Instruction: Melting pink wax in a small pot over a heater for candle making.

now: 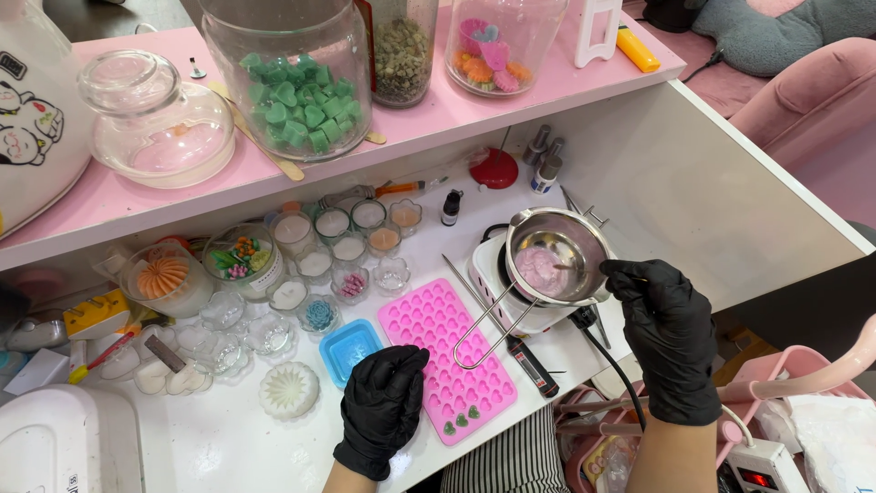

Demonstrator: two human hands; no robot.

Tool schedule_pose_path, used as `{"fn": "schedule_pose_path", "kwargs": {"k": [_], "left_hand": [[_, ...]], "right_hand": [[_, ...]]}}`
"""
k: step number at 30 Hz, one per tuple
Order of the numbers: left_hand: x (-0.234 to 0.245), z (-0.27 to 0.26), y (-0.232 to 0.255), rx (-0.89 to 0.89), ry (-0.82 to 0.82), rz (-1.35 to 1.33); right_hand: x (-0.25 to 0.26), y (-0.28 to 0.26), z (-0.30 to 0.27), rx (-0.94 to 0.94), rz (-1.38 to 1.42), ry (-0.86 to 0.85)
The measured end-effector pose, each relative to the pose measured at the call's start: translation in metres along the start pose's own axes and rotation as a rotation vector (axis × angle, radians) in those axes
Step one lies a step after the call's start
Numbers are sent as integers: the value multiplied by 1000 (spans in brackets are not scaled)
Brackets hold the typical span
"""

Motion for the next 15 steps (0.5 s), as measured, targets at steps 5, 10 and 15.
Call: {"fn": "schedule_pose_path", "kwargs": {"k": [5, 10, 15], "left_hand": [[-1, -1, -1, 26, -8, -12], [1, 1, 1, 8, -6, 1], [0, 1, 0, 5, -9, 6]], "right_hand": [[-11, 7, -2, -23, 11, -53], [-17, 13, -6, -28, 85, -14], [-16, 24, -13, -64, 154, -28]]}}
Point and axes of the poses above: each hand's wrist, its own z-axis towards the middle knuckle, its own x-axis out of the back of the hand, y = z × x, the point moved 2 cm from there along z, towards the middle knuckle, and after that the axes turned 14 degrees about -z, right-handed, at the moved point
